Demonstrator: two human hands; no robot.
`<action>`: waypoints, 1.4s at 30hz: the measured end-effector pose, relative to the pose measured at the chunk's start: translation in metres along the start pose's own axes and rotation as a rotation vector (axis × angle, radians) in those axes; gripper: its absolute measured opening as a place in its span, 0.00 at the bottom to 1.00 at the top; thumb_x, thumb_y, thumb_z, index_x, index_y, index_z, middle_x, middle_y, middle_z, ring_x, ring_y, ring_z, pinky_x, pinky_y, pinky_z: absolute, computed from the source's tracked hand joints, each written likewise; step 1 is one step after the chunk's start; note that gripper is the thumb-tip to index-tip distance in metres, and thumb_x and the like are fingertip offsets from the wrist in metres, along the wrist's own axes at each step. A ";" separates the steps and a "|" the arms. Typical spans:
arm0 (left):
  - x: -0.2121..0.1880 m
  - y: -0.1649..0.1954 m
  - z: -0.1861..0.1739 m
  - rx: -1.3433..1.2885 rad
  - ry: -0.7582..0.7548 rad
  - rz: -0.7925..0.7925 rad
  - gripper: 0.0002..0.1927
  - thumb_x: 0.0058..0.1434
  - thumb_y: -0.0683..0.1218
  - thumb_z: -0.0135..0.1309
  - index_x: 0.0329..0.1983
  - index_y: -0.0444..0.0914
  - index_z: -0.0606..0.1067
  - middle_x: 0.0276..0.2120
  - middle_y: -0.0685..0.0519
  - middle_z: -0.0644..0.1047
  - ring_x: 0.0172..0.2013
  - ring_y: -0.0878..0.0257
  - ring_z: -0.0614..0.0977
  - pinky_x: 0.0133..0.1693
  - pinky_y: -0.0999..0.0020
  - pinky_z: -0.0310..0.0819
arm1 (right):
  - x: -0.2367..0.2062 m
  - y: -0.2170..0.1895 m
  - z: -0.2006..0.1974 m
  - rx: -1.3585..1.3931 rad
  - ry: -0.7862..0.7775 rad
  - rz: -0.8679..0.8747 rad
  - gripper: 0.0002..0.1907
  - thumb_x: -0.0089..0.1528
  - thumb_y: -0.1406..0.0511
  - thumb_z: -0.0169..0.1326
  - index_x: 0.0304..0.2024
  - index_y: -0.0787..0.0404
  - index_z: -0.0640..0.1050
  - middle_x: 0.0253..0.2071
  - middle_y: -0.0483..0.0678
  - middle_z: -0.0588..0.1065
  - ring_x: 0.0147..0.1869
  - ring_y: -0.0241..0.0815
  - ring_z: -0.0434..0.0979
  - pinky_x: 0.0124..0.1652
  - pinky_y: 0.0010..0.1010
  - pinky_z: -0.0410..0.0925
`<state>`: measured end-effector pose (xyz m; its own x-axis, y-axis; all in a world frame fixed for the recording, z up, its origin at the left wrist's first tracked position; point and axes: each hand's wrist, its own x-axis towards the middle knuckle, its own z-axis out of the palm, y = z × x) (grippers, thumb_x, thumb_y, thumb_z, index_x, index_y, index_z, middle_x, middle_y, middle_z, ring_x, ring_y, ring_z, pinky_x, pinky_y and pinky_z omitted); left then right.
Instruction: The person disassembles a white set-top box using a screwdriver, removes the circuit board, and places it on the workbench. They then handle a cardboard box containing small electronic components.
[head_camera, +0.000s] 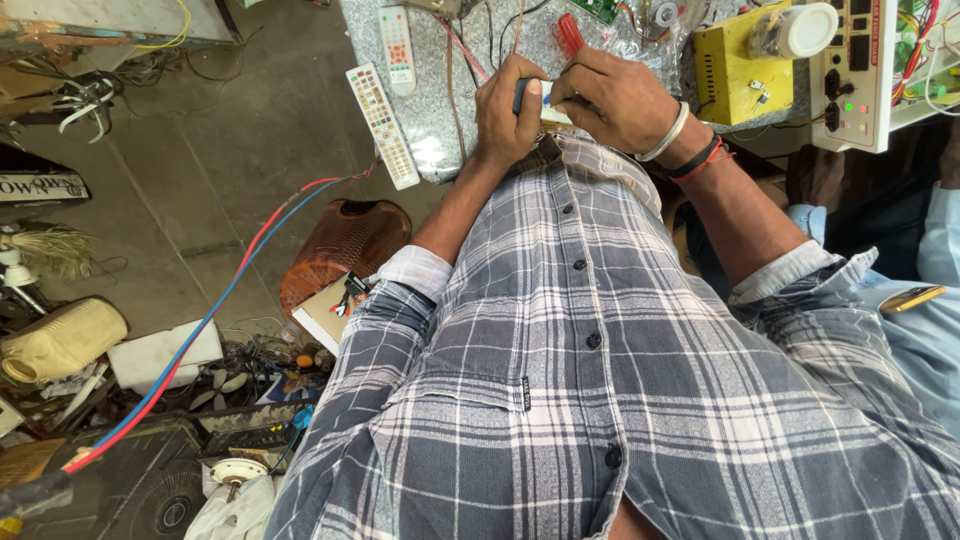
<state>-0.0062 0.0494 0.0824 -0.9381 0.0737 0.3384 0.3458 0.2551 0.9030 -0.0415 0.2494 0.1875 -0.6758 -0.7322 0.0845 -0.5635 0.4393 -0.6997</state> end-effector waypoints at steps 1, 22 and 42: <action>0.000 0.001 0.000 0.005 -0.003 -0.005 0.14 0.75 0.49 0.41 0.39 0.36 0.70 0.29 0.48 0.75 0.29 0.57 0.80 0.33 0.59 0.73 | 0.001 0.000 -0.001 0.009 -0.006 -0.006 0.07 0.66 0.68 0.59 0.45 0.61 0.77 0.43 0.50 0.73 0.46 0.51 0.77 0.44 0.39 0.72; 0.000 -0.006 0.002 -0.007 0.004 0.038 0.13 0.75 0.49 0.41 0.40 0.37 0.70 0.28 0.50 0.75 0.28 0.59 0.80 0.31 0.61 0.73 | 0.002 0.001 0.003 -0.104 -0.059 0.027 0.05 0.69 0.67 0.55 0.46 0.61 0.77 0.44 0.50 0.71 0.48 0.51 0.76 0.44 0.40 0.72; 0.000 0.009 -0.008 -0.056 -0.003 -0.018 0.13 0.73 0.48 0.44 0.41 0.34 0.72 0.34 0.45 0.76 0.34 0.52 0.81 0.38 0.58 0.75 | -0.004 -0.016 0.028 0.033 0.224 0.301 0.07 0.62 0.64 0.66 0.35 0.61 0.81 0.33 0.49 0.78 0.33 0.47 0.79 0.34 0.36 0.72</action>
<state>-0.0031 0.0437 0.0929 -0.9443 0.0720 0.3210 0.3290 0.2023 0.9224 -0.0168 0.2306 0.1787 -0.8981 -0.4392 0.0227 -0.3109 0.5976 -0.7391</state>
